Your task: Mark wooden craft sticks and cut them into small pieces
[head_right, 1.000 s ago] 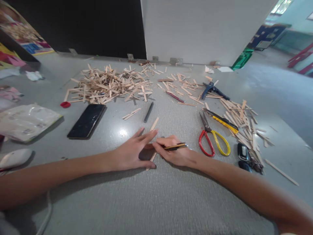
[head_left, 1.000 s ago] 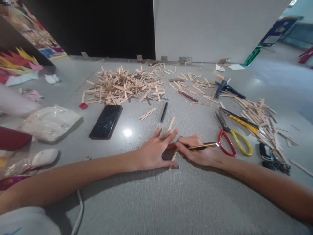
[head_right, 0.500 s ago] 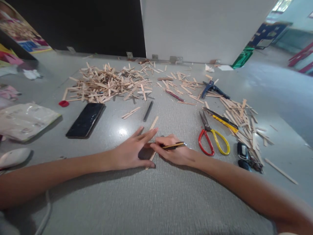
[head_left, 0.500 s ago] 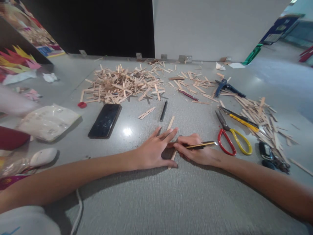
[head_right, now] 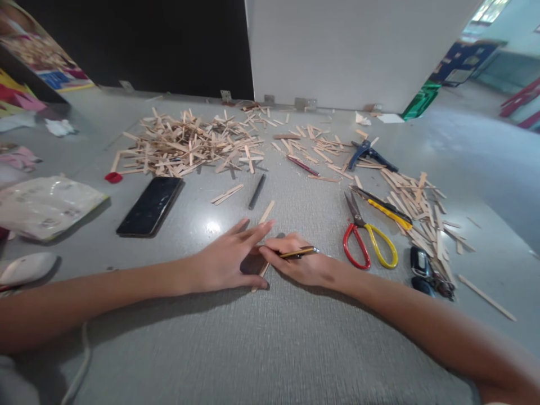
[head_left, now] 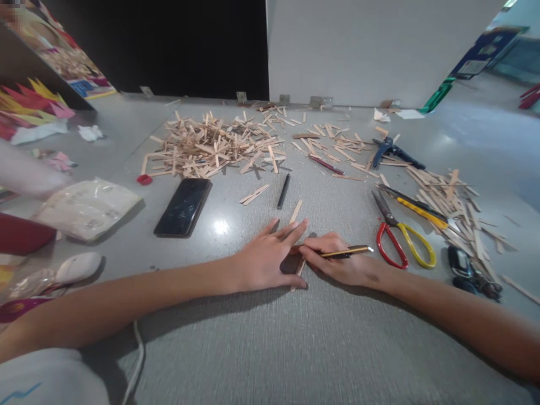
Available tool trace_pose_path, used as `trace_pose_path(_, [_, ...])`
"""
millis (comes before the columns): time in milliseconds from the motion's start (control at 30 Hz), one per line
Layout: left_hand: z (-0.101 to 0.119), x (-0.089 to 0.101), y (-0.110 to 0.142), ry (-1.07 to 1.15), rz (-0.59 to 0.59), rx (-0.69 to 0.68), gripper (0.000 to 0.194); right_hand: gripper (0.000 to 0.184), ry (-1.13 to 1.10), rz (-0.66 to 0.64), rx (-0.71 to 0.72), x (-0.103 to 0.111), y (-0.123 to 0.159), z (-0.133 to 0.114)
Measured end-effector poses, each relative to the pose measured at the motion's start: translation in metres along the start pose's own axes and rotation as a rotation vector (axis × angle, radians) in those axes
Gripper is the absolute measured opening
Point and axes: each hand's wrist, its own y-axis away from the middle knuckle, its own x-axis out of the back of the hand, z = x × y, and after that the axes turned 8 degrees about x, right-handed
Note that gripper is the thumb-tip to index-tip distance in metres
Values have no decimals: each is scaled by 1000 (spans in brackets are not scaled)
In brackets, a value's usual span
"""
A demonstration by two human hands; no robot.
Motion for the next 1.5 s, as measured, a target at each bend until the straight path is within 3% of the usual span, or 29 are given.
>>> trace_pose_path(400, [-2, -4, -1, 3, 14, 3, 124, 43, -74, 80, -87, -2, 2, 0])
trace_pose_path(933, [-2, -5, -1, 27, 22, 0, 129, 38, -89, 53, -72, -2, 1, 2])
trace_pose_path(1167, [-5, -6, -1, 36, 41, -32, 130, 41, 11, 32, 21, -4, 2, 3])
trace_pose_path(1500, [-6, -5, -1, 18, 43, -22, 127, 43, 53, 5, -21, -2, -1, 2])
